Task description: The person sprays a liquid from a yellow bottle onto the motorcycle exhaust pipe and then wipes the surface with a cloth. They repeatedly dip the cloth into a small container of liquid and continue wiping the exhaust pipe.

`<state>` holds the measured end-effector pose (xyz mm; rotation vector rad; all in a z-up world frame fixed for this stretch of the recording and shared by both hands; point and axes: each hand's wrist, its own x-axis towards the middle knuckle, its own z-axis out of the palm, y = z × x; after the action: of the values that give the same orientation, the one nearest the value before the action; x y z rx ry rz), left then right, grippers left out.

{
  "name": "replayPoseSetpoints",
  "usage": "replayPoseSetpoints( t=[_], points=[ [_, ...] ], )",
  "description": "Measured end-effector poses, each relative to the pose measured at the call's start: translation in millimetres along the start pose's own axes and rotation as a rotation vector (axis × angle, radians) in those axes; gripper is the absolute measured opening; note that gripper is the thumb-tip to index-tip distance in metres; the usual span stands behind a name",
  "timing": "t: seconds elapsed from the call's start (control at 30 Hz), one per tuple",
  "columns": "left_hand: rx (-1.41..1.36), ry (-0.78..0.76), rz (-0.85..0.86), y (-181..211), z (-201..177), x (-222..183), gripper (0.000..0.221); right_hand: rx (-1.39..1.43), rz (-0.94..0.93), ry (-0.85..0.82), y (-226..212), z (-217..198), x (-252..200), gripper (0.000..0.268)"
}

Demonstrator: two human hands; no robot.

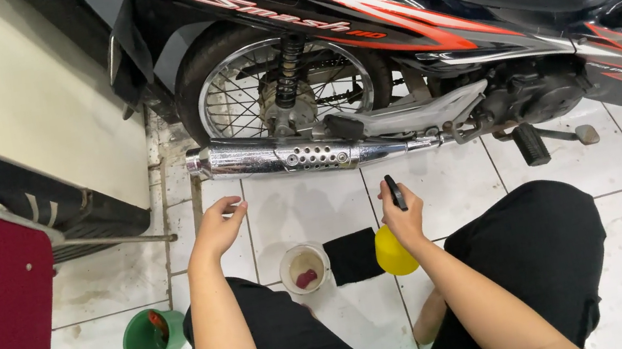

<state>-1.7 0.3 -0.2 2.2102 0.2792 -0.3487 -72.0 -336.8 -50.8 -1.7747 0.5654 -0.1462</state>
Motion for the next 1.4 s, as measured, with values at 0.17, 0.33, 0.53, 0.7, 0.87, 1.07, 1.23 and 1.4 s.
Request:
replayPoseSetpoints(
  t=[0.17,0.33,0.53,0.7,0.87,1.07,1.23,1.4],
  points=[
    [-0.005,0.004,0.0,-3,-4,-3,0.049,-0.006,0.021,0.031,13,2,5,0.042],
    [-0.009,0.002,0.004,-4,-3,-4,0.048,0.023,0.065,0.094,12,-1,8,0.041],
    [0.001,0.009,0.01,-5,-2,-4,0.048,0.01,0.092,0.144,18,-2,14,0.04],
    [0.013,0.014,0.013,-6,-3,-3,0.049,0.021,0.122,0.197,17,-1,16,0.042],
    [0.003,0.016,0.013,-10,-2,2,0.048,0.037,0.119,0.221,28,1,19,0.041],
    [-0.006,0.023,0.002,-6,-3,-4,0.048,0.023,0.076,0.153,16,5,10,0.042],
    [-0.009,0.032,-0.006,-9,-8,-6,0.05,-0.002,-0.02,0.043,2,17,3,0.043],
    [-0.019,0.041,0.0,-24,-12,-7,0.049,-0.025,-0.169,-0.142,-24,36,-15,0.04]
  ],
)
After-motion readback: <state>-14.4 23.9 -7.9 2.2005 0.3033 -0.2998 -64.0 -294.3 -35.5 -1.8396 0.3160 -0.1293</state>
